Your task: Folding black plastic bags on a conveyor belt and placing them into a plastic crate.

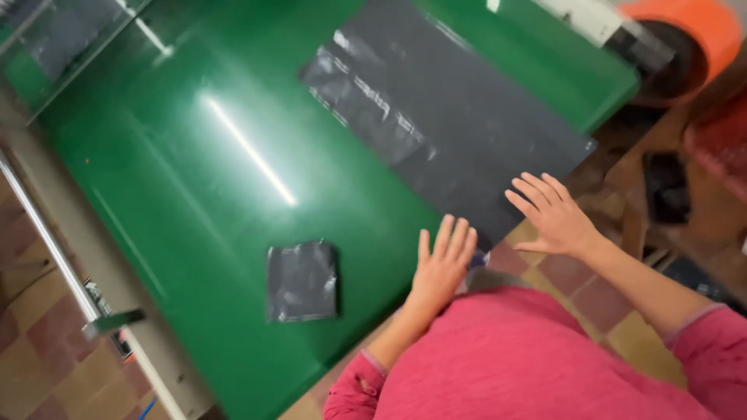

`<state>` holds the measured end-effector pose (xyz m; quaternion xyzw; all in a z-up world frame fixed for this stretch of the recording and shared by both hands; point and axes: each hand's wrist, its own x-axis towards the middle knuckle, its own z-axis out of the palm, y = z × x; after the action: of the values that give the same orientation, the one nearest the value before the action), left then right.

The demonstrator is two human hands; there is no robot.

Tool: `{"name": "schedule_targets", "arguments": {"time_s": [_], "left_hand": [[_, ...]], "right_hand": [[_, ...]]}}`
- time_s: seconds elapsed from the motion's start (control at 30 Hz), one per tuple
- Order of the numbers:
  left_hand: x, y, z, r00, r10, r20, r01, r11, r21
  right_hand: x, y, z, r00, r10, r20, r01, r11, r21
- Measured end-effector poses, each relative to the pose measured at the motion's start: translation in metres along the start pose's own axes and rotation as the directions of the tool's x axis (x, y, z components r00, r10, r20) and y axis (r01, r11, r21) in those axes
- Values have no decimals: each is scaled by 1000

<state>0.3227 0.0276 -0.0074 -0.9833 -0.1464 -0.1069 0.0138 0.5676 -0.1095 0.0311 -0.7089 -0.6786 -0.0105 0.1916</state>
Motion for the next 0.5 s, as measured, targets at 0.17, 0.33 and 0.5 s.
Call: {"name": "schedule_targets", "arguments": {"time_s": [0.17,0.33,0.5], "left_hand": [[54,24,20,991,110,-76,-112,993,-30],[69,10,-17,986,-113,125,166,770,-617],[106,-63,-49,838,-472,274,469,365,-804]], "right_hand": [[3,99,1,992,31,120,23,906,-423],[23,172,-15,933,39,357,-61,997,49],[140,201,-30,926,-83,367,-43,945,324]]}}
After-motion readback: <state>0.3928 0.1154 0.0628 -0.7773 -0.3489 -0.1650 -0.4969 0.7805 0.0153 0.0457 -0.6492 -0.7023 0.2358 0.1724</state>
